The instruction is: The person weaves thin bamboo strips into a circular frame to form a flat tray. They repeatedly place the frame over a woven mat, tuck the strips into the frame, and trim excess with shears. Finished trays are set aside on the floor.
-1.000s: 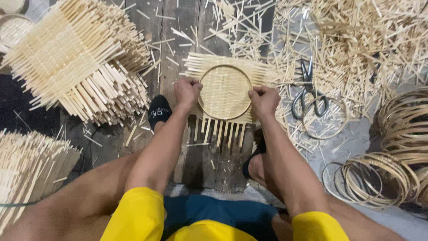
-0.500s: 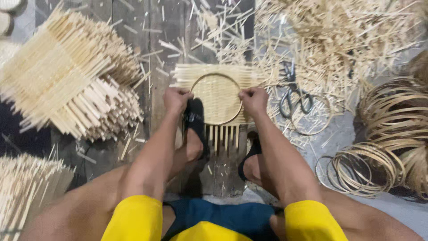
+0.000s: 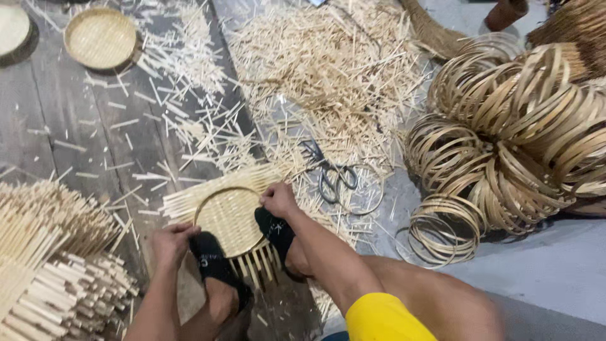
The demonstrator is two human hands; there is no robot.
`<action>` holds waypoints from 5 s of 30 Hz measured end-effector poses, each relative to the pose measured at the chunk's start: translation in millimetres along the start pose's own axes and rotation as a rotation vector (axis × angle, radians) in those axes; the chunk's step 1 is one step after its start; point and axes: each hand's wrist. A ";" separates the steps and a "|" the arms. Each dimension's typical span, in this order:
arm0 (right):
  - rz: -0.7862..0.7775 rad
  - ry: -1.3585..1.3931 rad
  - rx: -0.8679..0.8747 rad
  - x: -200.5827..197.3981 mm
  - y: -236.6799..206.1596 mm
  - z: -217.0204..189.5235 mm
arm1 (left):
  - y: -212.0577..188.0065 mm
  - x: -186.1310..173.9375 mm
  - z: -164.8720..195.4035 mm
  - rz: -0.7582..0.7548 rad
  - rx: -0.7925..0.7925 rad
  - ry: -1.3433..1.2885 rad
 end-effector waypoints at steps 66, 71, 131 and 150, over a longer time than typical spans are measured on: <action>-0.081 -0.336 -0.593 21.0 69.0 -34.9 | 81.9 48.7 51.0 -0.093 0.476 0.692; -0.345 -0.315 -0.393 21.9 86.2 -28.8 | 82.9 52.3 70.4 -0.190 0.176 0.621; -0.493 -0.331 0.010 43.6 80.5 -83.5 | 44.0 41.6 37.0 0.491 0.407 0.577; -0.382 -0.655 0.122 -193.6 -83.4 44.1 | -79.1 85.0 110.8 0.024 0.697 0.792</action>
Point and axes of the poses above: each hand's wrist, its own y-axis towards the middle knuckle, its own x-axis out of the palm, z = x × y, and after that the axes turned 15 degrees about -z, right-handed
